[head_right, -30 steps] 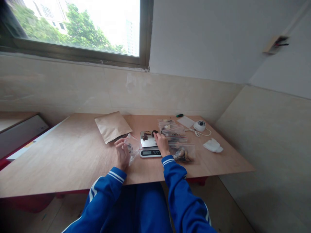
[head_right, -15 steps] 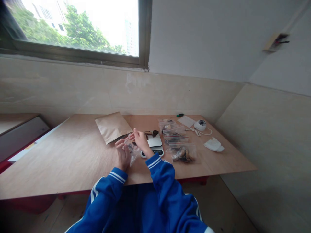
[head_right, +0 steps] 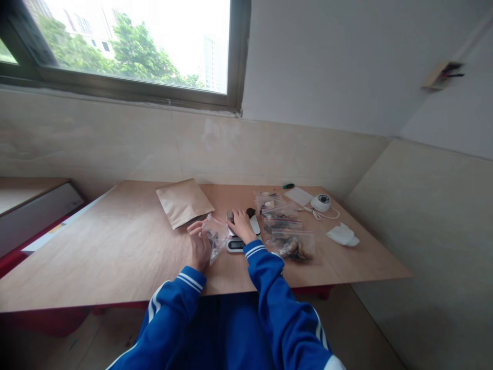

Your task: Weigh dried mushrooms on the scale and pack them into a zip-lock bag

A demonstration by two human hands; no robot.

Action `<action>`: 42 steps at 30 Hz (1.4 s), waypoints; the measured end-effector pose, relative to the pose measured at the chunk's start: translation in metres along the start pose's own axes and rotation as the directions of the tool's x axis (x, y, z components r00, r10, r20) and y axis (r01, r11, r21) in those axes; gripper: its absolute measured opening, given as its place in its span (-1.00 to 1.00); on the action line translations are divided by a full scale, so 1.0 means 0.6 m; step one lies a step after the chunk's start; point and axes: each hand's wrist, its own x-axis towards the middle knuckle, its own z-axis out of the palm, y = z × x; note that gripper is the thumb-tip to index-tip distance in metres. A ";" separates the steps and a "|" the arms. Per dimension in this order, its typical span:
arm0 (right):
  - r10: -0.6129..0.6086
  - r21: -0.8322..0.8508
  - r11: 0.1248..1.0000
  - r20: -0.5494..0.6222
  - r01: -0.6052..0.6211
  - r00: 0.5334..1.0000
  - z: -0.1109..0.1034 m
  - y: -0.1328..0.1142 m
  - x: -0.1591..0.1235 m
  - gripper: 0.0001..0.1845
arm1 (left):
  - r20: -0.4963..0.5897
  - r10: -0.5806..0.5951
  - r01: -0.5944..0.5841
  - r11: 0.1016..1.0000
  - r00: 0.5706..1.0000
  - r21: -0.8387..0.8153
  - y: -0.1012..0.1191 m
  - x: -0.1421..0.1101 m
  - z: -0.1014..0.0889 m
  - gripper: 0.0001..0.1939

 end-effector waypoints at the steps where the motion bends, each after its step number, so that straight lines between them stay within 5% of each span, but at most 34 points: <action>1: 0.006 -0.021 1.000 -0.002 -0.006 1.000 0.002 -0.001 -0.002 -0.55 | -0.002 0.000 0.000 1.000 1.000 0.001 0.000 0.000 0.000 -0.89; 16: 0.098 -0.245 0.965 -0.015 -0.099 0.995 -0.031 -0.017 -0.024 -0.79 | 0.017 -0.020 0.019 0.999 1.000 0.032 -0.005 -0.004 0.002 -0.86; 24: 0.271 0.193 0.944 0.002 -0.266 0.963 -0.044 -0.021 -0.020 -0.80 | 0.012 -0.021 0.020 0.999 1.000 0.037 -0.004 -0.003 0.002 -0.86; 30: 0.161 0.407 0.890 0.145 -0.207 0.976 -0.070 -0.073 -0.001 -0.65 | 0.015 -0.020 0.019 0.999 1.000 0.026 -0.007 -0.004 0.002 -0.85; 36: -0.058 0.606 0.776 0.344 -0.175 0.937 -0.109 -0.117 -0.014 -0.71 | -0.031 0.002 -0.001 1.000 1.000 0.009 -0.010 -0.005 0.005 -0.87; 39: -0.119 0.699 0.708 0.260 -0.102 0.958 -0.114 -0.108 -0.015 -0.69 | -0.033 -0.024 0.024 1.000 0.999 0.004 -0.011 -0.006 0.005 -0.87; 42: 0.021 0.723 0.690 0.019 -0.028 1.000 -0.106 -0.077 -0.004 -0.68 | -0.032 -0.027 0.027 0.999 0.999 0.019 -0.009 -0.006 0.003 -0.89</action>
